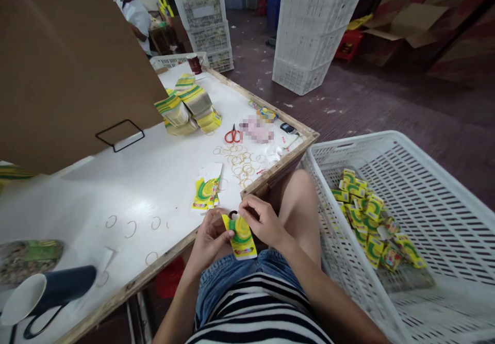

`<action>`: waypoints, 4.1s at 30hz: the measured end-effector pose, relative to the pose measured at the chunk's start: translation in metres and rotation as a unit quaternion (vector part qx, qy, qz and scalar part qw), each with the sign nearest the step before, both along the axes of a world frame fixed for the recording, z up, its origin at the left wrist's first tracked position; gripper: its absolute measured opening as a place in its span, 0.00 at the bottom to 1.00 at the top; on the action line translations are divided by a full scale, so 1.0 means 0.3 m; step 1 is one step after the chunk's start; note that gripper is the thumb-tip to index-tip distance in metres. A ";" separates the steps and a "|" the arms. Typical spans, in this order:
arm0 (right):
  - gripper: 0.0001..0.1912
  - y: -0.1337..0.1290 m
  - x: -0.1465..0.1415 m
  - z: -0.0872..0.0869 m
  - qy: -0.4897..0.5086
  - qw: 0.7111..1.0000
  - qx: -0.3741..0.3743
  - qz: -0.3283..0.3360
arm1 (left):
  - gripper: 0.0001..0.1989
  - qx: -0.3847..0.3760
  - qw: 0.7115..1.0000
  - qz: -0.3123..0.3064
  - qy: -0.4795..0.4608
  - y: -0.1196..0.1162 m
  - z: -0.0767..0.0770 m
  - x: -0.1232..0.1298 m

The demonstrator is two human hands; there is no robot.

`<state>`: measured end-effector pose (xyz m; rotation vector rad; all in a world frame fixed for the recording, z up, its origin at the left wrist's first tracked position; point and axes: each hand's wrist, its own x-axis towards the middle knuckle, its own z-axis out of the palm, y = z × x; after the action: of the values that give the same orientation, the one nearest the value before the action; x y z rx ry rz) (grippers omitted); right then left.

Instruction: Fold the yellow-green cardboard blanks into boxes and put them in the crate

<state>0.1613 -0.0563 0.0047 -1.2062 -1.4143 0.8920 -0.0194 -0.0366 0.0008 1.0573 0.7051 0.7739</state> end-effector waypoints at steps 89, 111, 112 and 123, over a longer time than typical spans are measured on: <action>0.24 -0.031 -0.149 -0.043 0.058 0.975 -0.025 -0.211 | 0.24 -0.082 0.987 0.137 0.004 0.017 -0.028 0.091; 0.17 -0.030 -0.139 -0.018 0.035 0.986 -0.086 -0.135 | 0.22 -0.011 0.965 0.247 0.088 0.002 -0.088 0.111; 0.17 -0.031 -0.138 -0.025 0.038 0.987 -0.085 -0.132 | 0.21 -0.005 0.972 0.228 0.060 0.009 -0.076 0.112; 0.17 -0.017 -0.120 -0.076 0.064 0.984 -0.075 -0.151 | 0.24 0.043 0.975 0.207 0.069 0.008 -0.026 0.121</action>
<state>0.1255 -0.0612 -0.0180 -1.4062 -1.0405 0.8557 0.0168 -0.0343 -0.0071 1.0628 1.0384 1.1041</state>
